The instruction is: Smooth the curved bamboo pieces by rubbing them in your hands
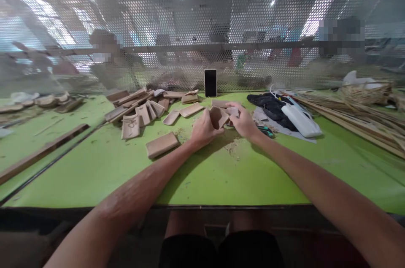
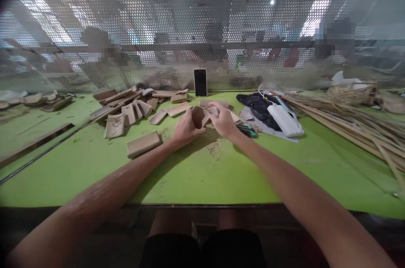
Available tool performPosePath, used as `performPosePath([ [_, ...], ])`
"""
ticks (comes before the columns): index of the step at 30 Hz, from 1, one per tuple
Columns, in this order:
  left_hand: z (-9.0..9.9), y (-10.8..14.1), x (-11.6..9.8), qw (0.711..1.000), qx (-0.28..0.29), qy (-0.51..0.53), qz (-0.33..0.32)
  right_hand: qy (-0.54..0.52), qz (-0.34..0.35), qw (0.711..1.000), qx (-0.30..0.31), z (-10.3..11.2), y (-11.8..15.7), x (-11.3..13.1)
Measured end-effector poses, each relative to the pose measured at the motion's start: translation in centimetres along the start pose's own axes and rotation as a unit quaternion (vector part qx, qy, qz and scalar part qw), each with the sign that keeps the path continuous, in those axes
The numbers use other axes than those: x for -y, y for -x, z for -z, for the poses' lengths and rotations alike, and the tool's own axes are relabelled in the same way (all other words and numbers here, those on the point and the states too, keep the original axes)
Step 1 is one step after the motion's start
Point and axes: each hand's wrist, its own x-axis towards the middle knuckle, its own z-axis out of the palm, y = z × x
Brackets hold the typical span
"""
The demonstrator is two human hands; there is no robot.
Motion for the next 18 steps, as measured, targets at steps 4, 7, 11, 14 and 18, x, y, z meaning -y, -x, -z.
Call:
performPosePath([
  [4,-0.2,-0.2,0.4,1.000,-0.004,0.026,-0.014,0.088,0.121,0.988,0.048,-0.8,1.0,1.1],
  [7,-0.3,-0.3,0.8,0.997,-0.014,0.065,-0.040,0.143,0.186,0.970,0.057,-0.9,1.3,1.3],
  [11,-0.5,-0.7,1.3,0.995,-0.010,0.090,-0.051,0.162,0.226,0.958,0.063,-0.9,1.2,0.8],
  [14,-0.6,-1.0,1.6,0.995,-0.014,0.084,-0.045,0.164,0.218,0.961,0.053,-1.0,0.8,0.6],
  [18,-0.6,-1.3,2.0,0.991,-0.012,0.112,-0.072,0.180,0.222,0.954,0.090,-0.8,0.6,0.8],
])
